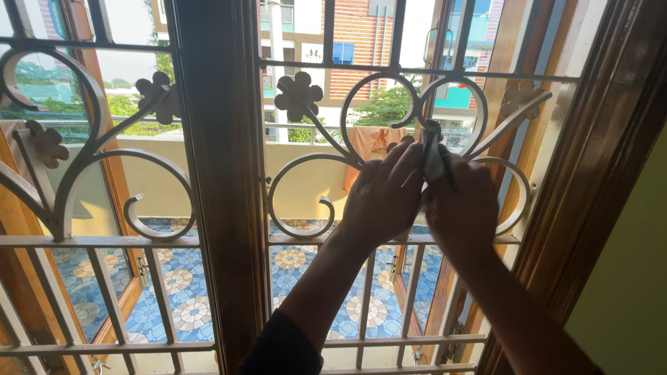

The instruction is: The person wipes the metal window grille and the wooden window frame using a grey cloth. They clean the vertical bars, the decorative scrollwork, and the frame edges systematically from top to bottom.

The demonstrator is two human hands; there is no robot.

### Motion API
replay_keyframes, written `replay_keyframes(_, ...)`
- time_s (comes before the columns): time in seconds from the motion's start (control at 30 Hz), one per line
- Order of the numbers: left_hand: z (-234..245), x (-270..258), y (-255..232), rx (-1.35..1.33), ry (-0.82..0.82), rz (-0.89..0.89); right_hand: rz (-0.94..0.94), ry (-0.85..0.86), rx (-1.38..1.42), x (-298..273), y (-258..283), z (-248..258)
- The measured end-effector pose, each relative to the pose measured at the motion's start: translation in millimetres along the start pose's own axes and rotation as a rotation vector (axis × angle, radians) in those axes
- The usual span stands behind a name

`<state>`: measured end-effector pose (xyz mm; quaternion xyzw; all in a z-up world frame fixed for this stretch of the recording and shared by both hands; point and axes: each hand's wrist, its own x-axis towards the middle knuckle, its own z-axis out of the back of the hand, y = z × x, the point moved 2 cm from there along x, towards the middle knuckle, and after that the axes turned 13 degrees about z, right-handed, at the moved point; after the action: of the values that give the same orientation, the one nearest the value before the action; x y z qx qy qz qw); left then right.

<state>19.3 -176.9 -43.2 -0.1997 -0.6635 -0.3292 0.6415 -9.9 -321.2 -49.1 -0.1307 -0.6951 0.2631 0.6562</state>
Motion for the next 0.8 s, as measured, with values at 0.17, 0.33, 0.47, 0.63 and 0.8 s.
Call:
replay_keyframes(0.17,-3,-4,5,-0.098,-0.038,0.006,-0.084,0.032,-0.040,-18,28,-7)
replay_keyframes(0.33,-4,-9,8,-0.052,-0.025,-0.005,0.027,0.157,0.065,-42,14,-2)
replay_keyframes(0.47,-1,-7,7,-0.068,-0.024,-0.018,-0.052,0.302,0.058,-47,-16,3)
replay_keyframes(0.63,0,-6,3,-0.043,-0.044,-0.032,-0.093,0.113,-0.151,-23,-71,12)
replay_keyframes(0.8,-1,-5,3,-0.044,-0.026,-0.021,0.140,0.009,-0.533,17,-117,14)
